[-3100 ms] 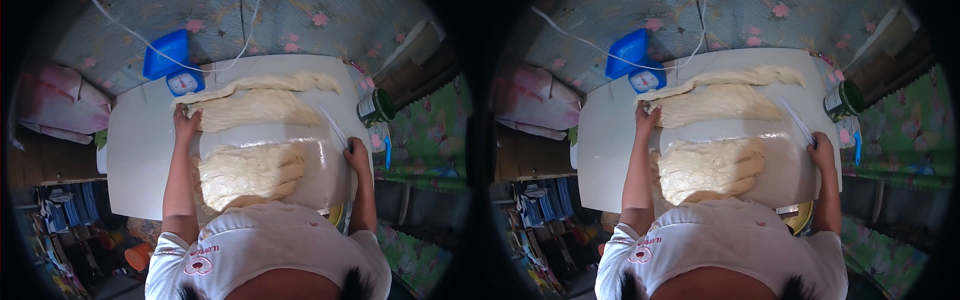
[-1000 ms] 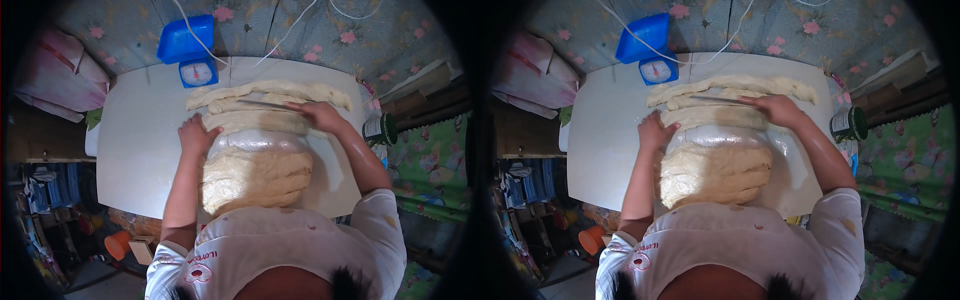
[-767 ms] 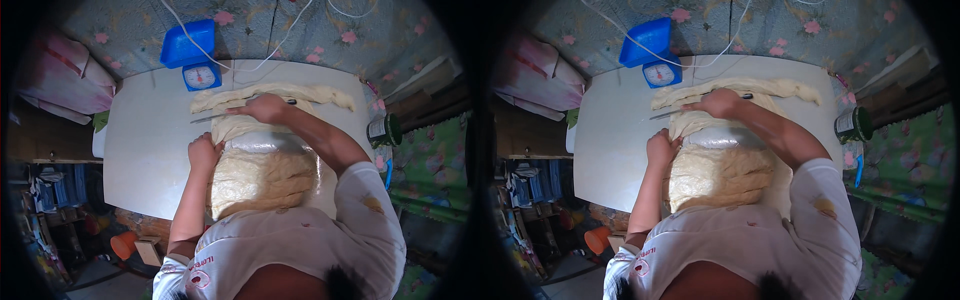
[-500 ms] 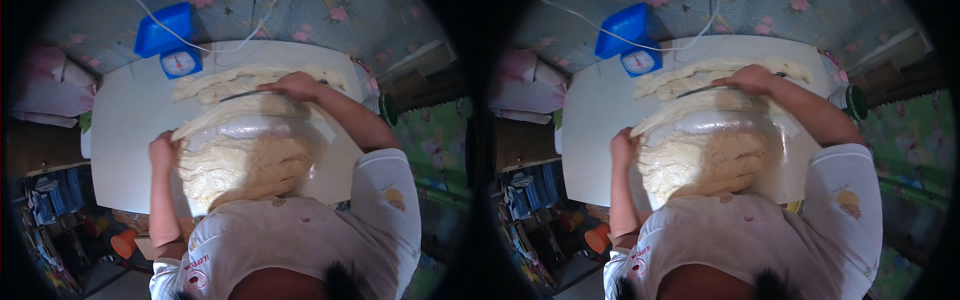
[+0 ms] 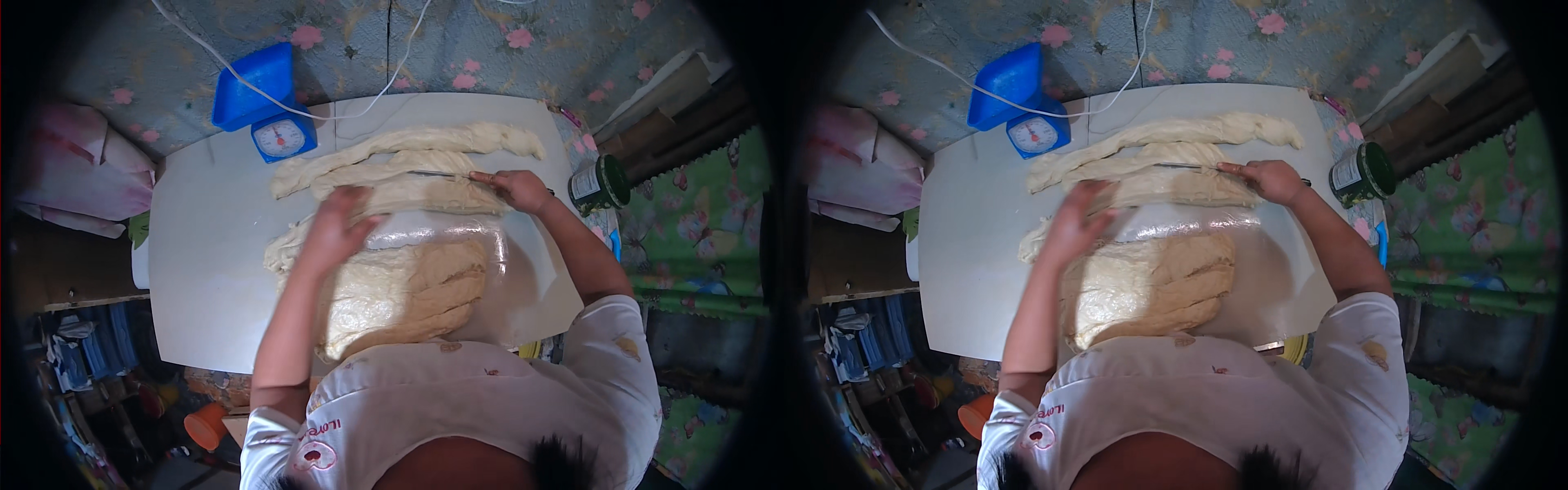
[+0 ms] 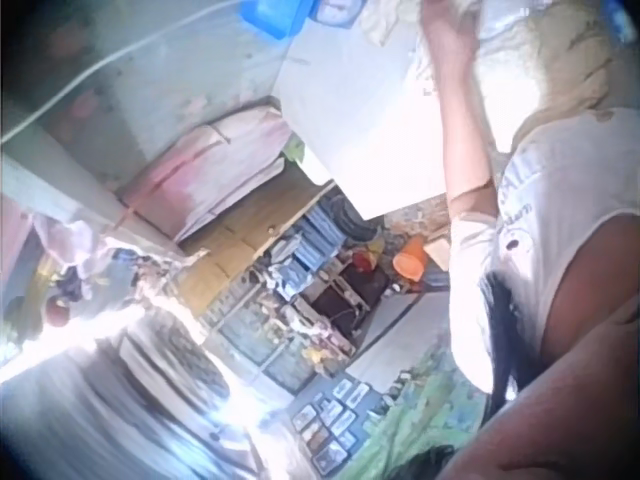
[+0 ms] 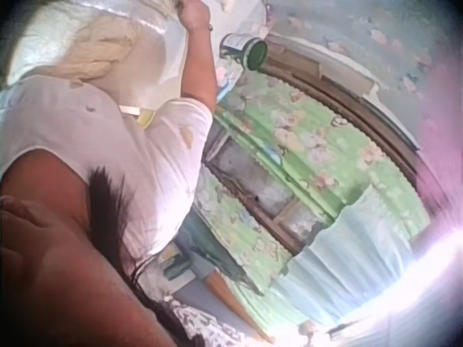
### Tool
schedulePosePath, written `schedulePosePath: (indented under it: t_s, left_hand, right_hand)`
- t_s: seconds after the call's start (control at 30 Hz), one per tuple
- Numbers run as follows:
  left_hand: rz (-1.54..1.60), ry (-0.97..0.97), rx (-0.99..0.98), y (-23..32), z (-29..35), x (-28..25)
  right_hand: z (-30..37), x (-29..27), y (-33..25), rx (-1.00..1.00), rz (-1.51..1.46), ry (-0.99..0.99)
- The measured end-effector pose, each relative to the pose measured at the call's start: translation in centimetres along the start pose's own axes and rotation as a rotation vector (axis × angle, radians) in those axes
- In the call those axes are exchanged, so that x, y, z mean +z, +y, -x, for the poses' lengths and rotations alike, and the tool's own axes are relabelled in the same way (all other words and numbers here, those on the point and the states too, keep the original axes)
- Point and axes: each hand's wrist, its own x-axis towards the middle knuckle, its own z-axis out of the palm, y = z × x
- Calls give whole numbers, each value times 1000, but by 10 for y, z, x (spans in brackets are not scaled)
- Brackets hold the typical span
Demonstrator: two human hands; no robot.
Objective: The person flattens a mound of dough on the table, cuts it into strips using a knife, and stretches and twists the dough strips by hand before holding metal scrapers.
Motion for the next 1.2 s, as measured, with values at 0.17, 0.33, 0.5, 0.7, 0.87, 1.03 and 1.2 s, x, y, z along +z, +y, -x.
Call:
schedulePosePath:
  t_s: [0.17, 0.33, 0.5, 0.7, 0.87, 1.03, 1.2]
  left_hand:
    - [-529, 32, 53, 28, -28, 83]
    - [-515, -104, 115, 30, 2, 94]
    - [-532, -147, 71, 39, 8, 98]
    - [-448, -132, 56, 36, 10, 97]
    - [-151, -140, -65, 28, 14, 68]
    - [209, -168, -322, 22, 20, 43]
    - [-455, 362, -56, 0, 14, 19]
  right_hand:
    - [8, 3, -2, 30, -119, 35]
    - [7, -28, -11, -39, -98, 84]
    - [-30, -76, -61, -161, 46, 81]
    - [-119, -28, -139, -272, 128, -160]
    - [-90, -24, -92, -104, 110, -230]
    - [14, -65, -4, 100, 215, -238]
    - [42, -68, -4, 59, 27, -37]
